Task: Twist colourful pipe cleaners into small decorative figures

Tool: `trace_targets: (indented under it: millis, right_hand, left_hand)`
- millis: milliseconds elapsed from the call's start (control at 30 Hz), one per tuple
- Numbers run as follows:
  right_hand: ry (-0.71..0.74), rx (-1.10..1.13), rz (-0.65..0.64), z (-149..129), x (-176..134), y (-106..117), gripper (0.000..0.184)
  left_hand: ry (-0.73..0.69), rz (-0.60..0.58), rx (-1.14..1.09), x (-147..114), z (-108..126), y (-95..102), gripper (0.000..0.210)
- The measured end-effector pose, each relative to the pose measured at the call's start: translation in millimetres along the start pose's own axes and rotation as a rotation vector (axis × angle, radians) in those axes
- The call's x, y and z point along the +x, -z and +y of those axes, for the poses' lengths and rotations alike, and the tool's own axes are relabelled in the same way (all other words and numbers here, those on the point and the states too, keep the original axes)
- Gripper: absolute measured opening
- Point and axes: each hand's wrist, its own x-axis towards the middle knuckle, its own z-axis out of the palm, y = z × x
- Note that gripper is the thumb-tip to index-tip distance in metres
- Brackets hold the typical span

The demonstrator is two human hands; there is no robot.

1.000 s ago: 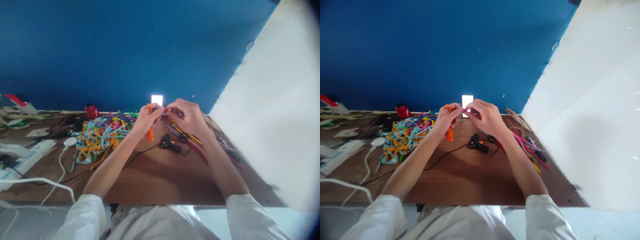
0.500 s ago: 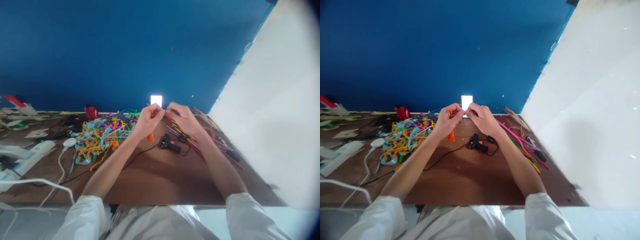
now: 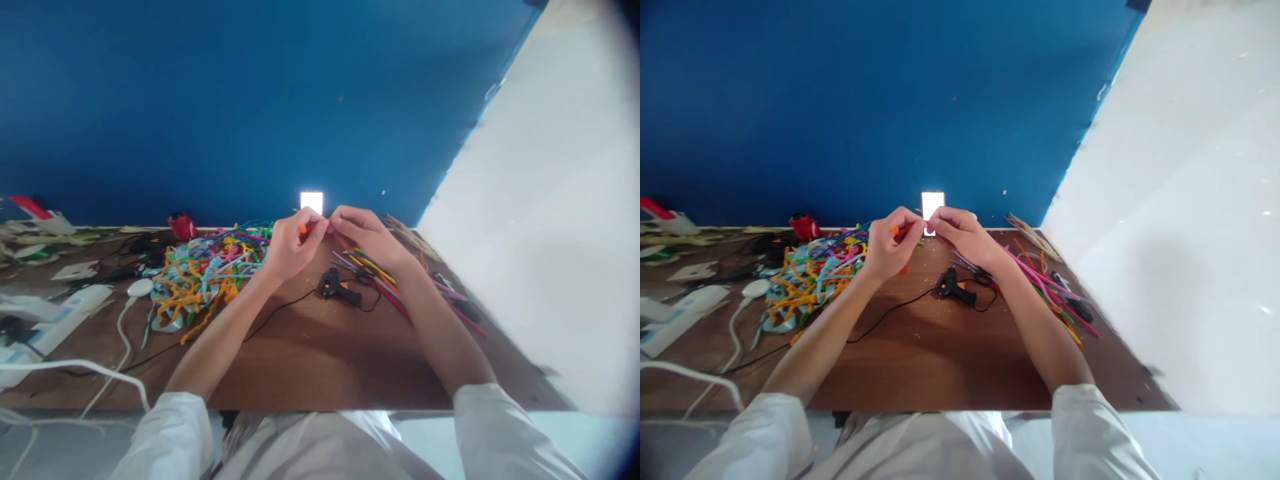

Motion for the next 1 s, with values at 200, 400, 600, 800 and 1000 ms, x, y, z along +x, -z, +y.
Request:
trace_targets:
  millis: [200, 400, 600, 800, 1000]
  right_hand:
    - [0.378, -0.680, 0.187, -3, -4, 5, 0.020]
    - [0.575, -0.931, 0.194, 1, -6, 4, 0.023]
    - [0.588, -1.136, 0.207, 3, -5, 1, 0.024]
    - [0.483, -0.756, 0.277, 12, -1, -8, 0.015]
    - [0.136, 0.002, 0.275, 14, 5, -23, 0.019]
  left_hand:
    - [0.390, -0.095, -0.527, 9, 2, 3.8, 0.029]
    - [0.597, -0.264, -0.761, 15, -3, 7.2, 0.035]
    - [0.621, -0.332, -0.781, 14, -6, 6.5, 0.039]
    - [0.439, -0.205, -0.513, 8, 5, 2.7, 0.028]
    - [-0.008, 0.003, 0.015, 1, 4, -0.7, 0.020]
